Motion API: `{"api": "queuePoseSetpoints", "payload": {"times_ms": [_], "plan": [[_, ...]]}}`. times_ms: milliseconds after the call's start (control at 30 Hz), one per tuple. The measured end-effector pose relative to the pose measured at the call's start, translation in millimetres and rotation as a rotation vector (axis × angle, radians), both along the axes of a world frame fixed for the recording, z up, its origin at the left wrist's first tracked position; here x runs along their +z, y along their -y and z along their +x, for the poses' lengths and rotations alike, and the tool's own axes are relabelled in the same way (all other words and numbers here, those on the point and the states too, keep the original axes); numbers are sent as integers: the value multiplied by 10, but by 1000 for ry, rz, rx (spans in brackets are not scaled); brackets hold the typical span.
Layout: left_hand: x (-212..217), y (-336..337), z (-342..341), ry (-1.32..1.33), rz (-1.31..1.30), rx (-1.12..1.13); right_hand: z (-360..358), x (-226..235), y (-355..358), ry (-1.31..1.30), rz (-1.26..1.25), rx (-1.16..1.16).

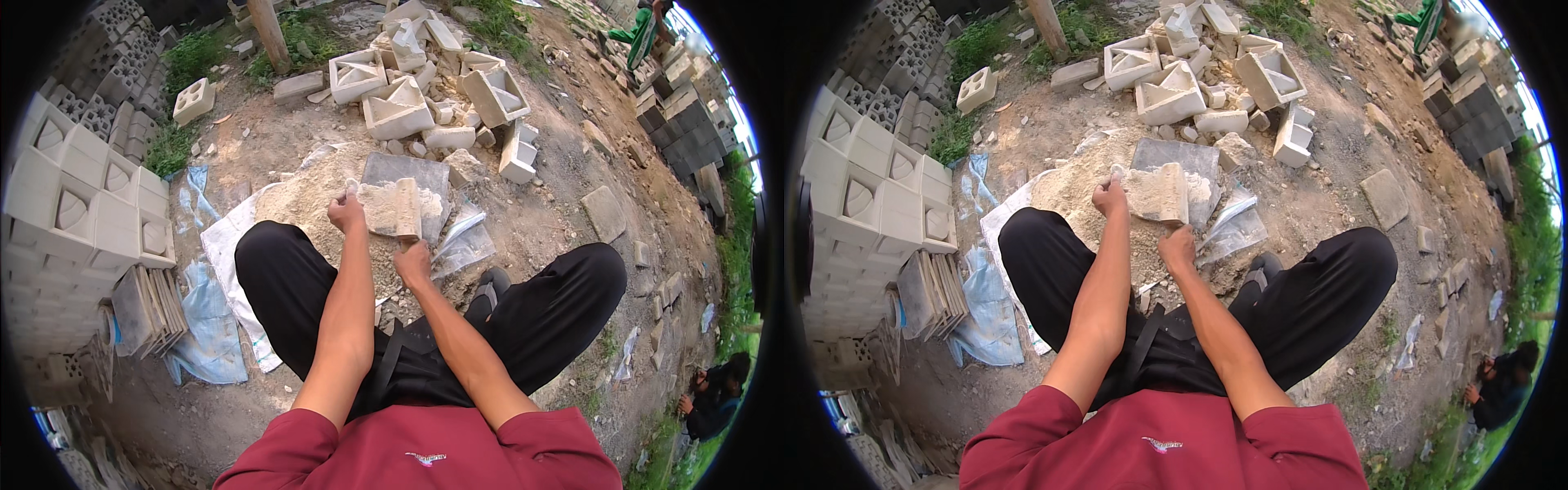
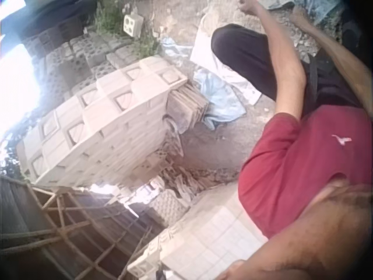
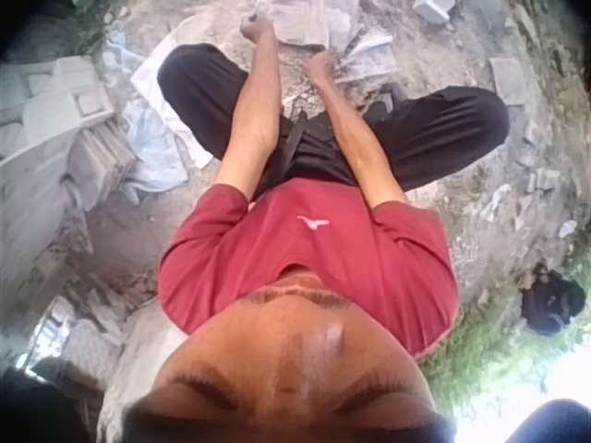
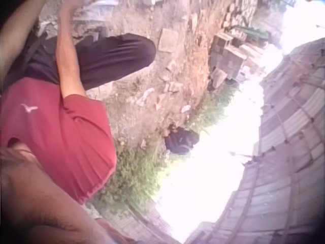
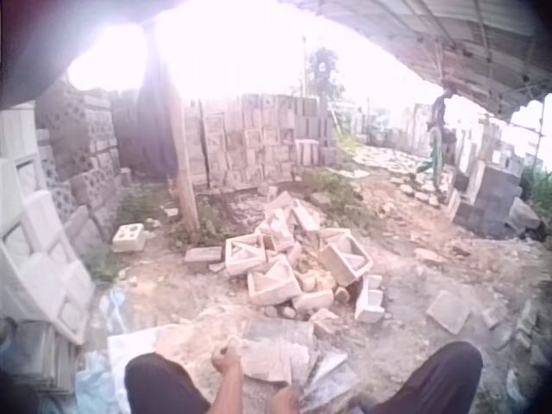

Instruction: The person shapes a stone block using a small hammer and a chisel. The person repeatedly strikes the edge of the block to remove material, occasionally brushing away the resulting dust and stone fragments by hand.

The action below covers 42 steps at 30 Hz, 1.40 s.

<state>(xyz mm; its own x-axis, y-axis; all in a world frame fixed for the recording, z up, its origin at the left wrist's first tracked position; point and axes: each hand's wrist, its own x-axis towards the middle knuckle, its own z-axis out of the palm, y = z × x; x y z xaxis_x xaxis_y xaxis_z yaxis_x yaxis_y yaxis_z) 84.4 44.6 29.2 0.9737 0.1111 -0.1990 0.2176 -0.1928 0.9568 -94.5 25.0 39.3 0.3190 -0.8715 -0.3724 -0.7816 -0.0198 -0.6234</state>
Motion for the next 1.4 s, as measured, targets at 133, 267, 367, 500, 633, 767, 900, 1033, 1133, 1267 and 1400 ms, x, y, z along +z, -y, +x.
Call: {"api": "queuePoseSetpoints", "payload": {"times_ms": [133,267,367,500,633,767,900,1033,1133,1267,1400], "plan": [[203,119,-46,59,-112,36,167,-1,130,62,124,312],[307,30,20,100,-131,26,159,-111,200,293,-32,163],[248,-24,-190,45,-208,-51,22,-88,435,65,6,8],[57,-62,-196,-70,-66,-220,13,-200,263,103,-8,159],[-177,54,-173,-247,161,-388,80,-138,351,139,-12,263],[-452,195,-415,-300,77,-424,-203,-41,556,49,106,133],[-516,367,-553,-321,251,-527,-292,-89,639,382,-113,-1],[-318,435,-705,-322,381,-544,-358,14,736,373,-113,50],[-367,372,-568,-296,399,-513,-242,89,772,239,12,177],[-285,443,-687,-340,396,-497,-320,19,705,295,19,73],[-345,460,-631,-272,462,-470,-260,-17,738,349,-70,49]]}}
